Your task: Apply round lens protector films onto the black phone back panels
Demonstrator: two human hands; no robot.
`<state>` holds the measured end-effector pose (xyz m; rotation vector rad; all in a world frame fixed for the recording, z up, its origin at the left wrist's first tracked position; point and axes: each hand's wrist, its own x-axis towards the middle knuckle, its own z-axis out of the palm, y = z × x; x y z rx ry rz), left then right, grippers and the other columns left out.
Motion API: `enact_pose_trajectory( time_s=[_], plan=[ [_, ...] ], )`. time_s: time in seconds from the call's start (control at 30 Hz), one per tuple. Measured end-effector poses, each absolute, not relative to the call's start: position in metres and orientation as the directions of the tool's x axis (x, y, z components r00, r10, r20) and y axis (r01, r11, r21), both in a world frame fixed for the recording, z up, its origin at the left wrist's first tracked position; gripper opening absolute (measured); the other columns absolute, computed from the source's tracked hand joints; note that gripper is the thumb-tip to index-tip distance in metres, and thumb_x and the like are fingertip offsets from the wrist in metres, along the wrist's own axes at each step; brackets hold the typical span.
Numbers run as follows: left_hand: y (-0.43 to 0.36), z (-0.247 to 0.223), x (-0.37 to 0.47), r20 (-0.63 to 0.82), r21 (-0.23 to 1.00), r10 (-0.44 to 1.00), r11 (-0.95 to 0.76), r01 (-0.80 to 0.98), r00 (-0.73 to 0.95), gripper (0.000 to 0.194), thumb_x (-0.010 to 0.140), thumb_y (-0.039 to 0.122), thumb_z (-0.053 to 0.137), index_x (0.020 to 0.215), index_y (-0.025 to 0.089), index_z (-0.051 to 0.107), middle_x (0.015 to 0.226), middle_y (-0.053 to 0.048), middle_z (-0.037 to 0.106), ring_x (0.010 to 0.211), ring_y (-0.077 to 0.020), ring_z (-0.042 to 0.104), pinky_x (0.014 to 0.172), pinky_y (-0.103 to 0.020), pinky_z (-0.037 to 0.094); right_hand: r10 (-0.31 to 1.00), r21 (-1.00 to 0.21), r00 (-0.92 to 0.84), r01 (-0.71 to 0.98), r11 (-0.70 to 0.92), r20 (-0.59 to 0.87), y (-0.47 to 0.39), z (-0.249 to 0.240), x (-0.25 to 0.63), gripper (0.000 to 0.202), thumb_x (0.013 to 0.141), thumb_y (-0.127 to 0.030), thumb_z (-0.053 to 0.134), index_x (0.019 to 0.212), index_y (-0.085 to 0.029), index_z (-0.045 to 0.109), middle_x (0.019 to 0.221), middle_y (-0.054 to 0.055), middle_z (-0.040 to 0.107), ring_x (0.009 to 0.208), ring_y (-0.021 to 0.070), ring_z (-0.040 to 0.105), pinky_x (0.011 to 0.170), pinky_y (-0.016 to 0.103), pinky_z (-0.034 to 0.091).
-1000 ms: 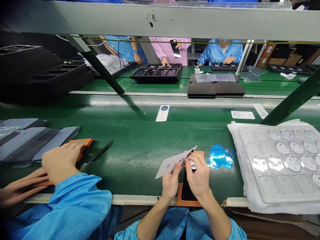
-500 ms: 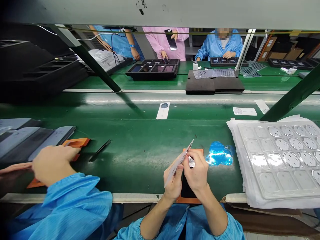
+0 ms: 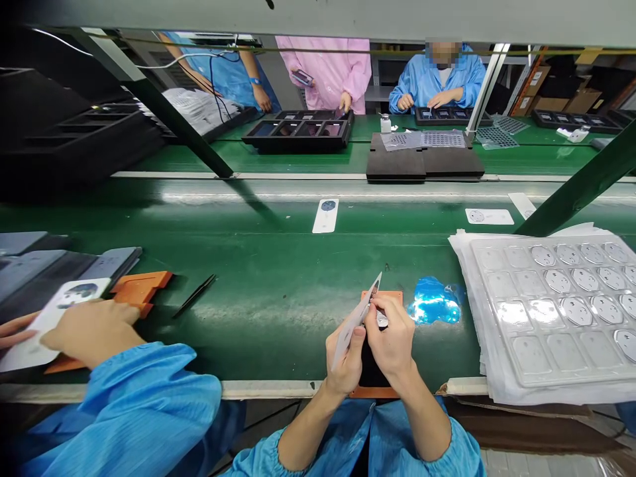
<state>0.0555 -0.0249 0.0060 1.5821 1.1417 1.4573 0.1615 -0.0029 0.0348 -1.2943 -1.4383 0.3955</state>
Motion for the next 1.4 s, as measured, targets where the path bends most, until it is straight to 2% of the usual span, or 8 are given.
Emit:
enact_pose_trajectory(
  time_s=[0.3, 0.47, 0.57, 0.67, 0.77, 0.93, 1.1, 1.4],
  plan=[
    [-0.027, 0.002, 0.056, 0.27, 0.957, 0.963, -0.266, 0.116, -0.024, 0.042, 0.099, 0.041, 0.052, 0.131, 0.018, 0.065, 0.129, -0.013, 0.067, 0.12, -0.0284, 0.064, 0.107, -0.041, 0.049, 0.861, -0.759, 0.154, 0.564, 0.327, 0.485, 0.004, 0.036, 0.157, 0.012, 0.088, -0.018, 0.051, 0.084, -0.02, 0.062, 0.082, 0.003, 0.068, 0.076, 0.0166, 0.064, 0.068, 0.028, 0.051],
    [-0.008, 0.006, 0.046, -0.106, 0.93, 0.985, 0.048, -0.366, -0.139, 0.05, 0.095, 0.053, 0.055, 0.125, 0.014, 0.065, 0.126, -0.017, 0.068, 0.117, -0.0303, 0.066, 0.1, -0.048, 0.054, 0.925, -0.714, 0.208, 0.694, 0.089, 0.317, 0.02, 0.023, 0.2, 0.011, 0.08, -0.02, 0.052, 0.072, -0.02, 0.06, 0.073, 0.002, 0.065, 0.066, 0.0167, 0.06, 0.062, 0.028, 0.045],
    [0.004, 0.015, 0.024, -0.213, 0.85, 0.973, 0.142, -0.507, -0.085, 0.048, 0.093, 0.047, 0.061, 0.13, 0.016, 0.061, 0.126, -0.016, 0.068, 0.113, -0.0294, 0.068, 0.097, -0.05, 0.056, 0.939, -0.521, 0.333, 0.819, -0.241, 0.09, 0.026, 0.013, 0.257, 0.015, 0.079, -0.022, 0.054, 0.066, -0.02, 0.061, 0.066, 0.004, 0.065, 0.06, 0.0186, 0.059, 0.057, 0.028, 0.037],
    [0.006, 0.02, 0.0, -0.156, 0.931, 0.983, 0.115, -0.347, -0.095, 0.046, 0.094, 0.044, 0.06, 0.13, 0.016, 0.061, 0.126, -0.016, 0.068, 0.114, -0.0299, 0.067, 0.096, -0.05, 0.057, 0.937, -0.255, 0.349, 0.908, -0.331, 0.025, 0.019, 0.01, 0.294, 0.019, 0.086, -0.021, 0.05, 0.071, -0.017, 0.063, 0.07, 0.011, 0.067, 0.062, 0.0229, 0.062, 0.056, 0.03, 0.035],
    [0.004, 0.021, -0.016, 0.114, 0.986, 0.989, -0.124, 0.11, 0.095, 0.038, 0.099, 0.038, 0.053, 0.126, 0.014, 0.067, 0.124, -0.017, 0.069, 0.119, -0.0299, 0.064, 0.104, -0.049, 0.053, 0.961, -0.247, 0.238, 0.948, -0.199, 0.138, 0.003, 0.019, 0.292, 0.02, 0.092, -0.02, 0.046, 0.087, -0.014, 0.064, 0.081, 0.013, 0.069, 0.07, 0.0246, 0.066, 0.059, 0.032, 0.043],
    [0.005, 0.009, -0.015, 0.348, 0.525, 0.639, -0.739, 0.422, 0.686, 0.047, 0.1, 0.018, 0.047, 0.147, 0.023, 0.047, 0.145, -0.013, 0.054, 0.136, -0.0257, 0.051, 0.112, -0.045, 0.046, 0.87, -0.394, -0.294, 0.801, 0.45, 0.397, -0.025, 0.033, 0.243, 0.032, 0.093, -0.013, 0.046, 0.12, -0.017, 0.062, 0.117, 0.012, 0.068, 0.108, 0.0237, 0.065, 0.09, 0.037, 0.055],
    [0.002, -0.007, -0.005, 0.306, 0.308, 0.559, -0.824, 0.475, 0.771, 0.056, 0.1, 0.009, 0.04, 0.155, 0.02, 0.031, 0.143, -0.017, 0.054, 0.139, -0.0261, 0.047, 0.109, -0.045, 0.049, 0.725, -0.146, -0.5, 0.768, 0.624, 0.474, -0.042, 0.011, 0.22, 0.031, 0.091, -0.006, 0.049, 0.117, -0.006, 0.066, 0.114, 0.017, 0.07, 0.109, 0.0275, 0.065, 0.093, 0.041, 0.056],
    [0.001, -0.003, -0.006, 0.307, 0.372, 0.578, -0.804, 0.464, 0.756, 0.061, 0.098, 0.007, 0.042, 0.155, 0.022, 0.027, 0.142, -0.017, 0.055, 0.136, -0.0255, 0.051, 0.108, -0.043, 0.05, 0.727, -0.074, -0.534, 0.782, 0.618, 0.432, -0.045, 0.014, 0.221, 0.034, 0.092, -0.005, 0.044, 0.117, -0.004, 0.066, 0.114, 0.019, 0.07, 0.105, 0.0284, 0.067, 0.093, 0.042, 0.056]
  ],
)
